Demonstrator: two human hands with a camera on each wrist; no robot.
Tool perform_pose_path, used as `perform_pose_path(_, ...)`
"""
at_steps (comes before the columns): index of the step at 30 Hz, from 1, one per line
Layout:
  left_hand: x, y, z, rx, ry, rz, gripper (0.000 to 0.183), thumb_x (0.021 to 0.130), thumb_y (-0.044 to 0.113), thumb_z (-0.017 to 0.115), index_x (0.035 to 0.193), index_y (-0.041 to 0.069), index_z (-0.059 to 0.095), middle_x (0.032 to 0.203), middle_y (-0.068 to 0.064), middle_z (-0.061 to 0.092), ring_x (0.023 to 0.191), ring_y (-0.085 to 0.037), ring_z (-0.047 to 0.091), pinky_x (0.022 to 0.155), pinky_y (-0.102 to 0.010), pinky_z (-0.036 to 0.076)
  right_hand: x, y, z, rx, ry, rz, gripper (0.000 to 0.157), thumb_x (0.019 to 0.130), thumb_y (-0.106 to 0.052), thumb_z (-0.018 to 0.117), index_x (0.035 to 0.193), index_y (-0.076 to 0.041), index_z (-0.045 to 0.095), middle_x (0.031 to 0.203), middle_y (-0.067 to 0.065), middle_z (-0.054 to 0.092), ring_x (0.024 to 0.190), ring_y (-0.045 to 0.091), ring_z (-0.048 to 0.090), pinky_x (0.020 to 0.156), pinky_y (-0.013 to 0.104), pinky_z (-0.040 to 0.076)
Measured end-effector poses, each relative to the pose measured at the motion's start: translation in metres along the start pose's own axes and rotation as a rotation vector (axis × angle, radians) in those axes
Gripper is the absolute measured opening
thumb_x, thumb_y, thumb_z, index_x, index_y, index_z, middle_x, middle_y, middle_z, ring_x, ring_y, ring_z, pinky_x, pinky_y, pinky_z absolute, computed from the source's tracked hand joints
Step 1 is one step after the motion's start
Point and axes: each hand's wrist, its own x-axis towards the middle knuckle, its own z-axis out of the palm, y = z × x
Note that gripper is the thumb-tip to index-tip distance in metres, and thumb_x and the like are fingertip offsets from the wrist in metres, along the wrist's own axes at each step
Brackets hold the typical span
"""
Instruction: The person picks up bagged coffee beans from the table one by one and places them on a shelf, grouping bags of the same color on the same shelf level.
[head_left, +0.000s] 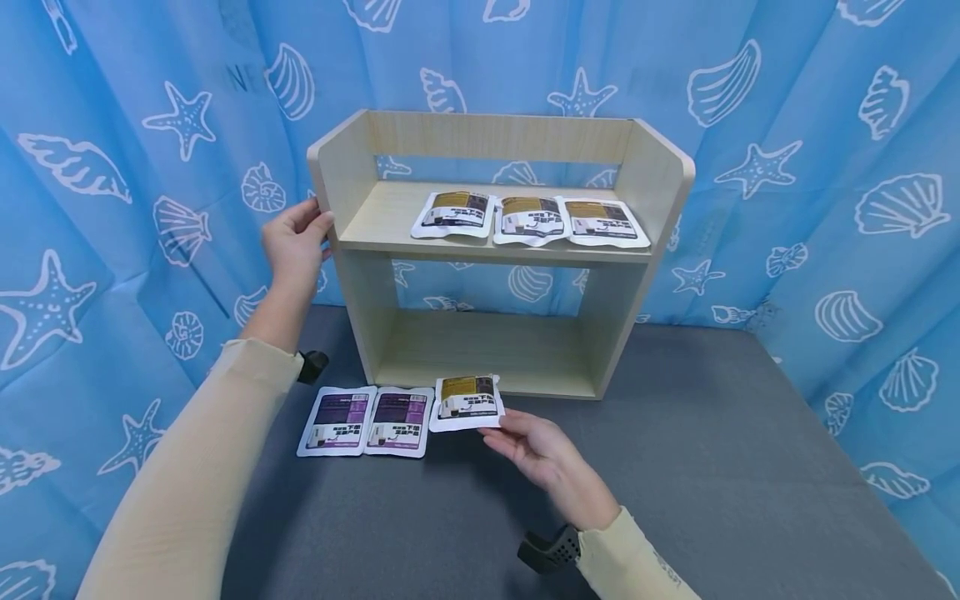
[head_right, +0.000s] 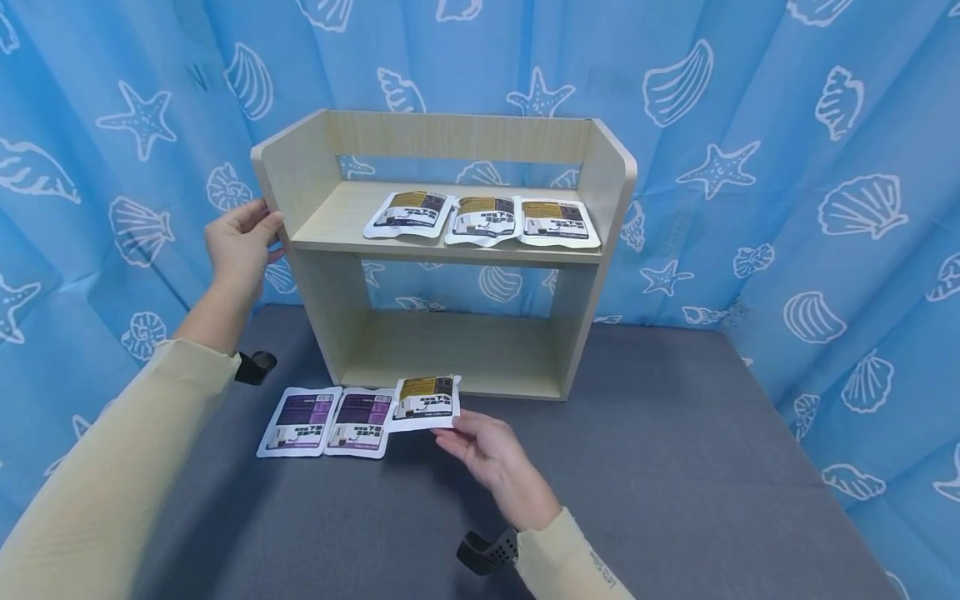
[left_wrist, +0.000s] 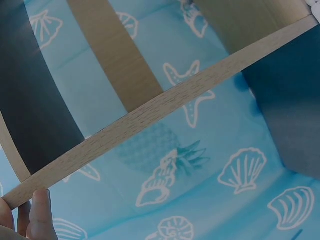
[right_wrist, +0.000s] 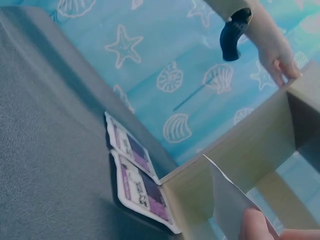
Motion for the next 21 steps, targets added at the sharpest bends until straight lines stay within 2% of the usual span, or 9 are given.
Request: perform_pose_path(21, -0.002, 0.0, 0.002, 0.023, 0.014, 0.033, 0.039, 0.097, 0.026, 0.06, 0.133, 0.014, 0.061, 0.13, -0.008, 0.061, 0.113, -0.017, 0.062, 0.09, -0.034, 0.053, -0.038, -0.033, 0.021, -0.03, -0.132, -0.075, 0.044, 0.099, 0.009, 0.039, 0.14, 0.019, 0.028, 0.093, 0.016, 0.069, 0.083, 0.019, 0.07, 0.077, 0.029, 0.057)
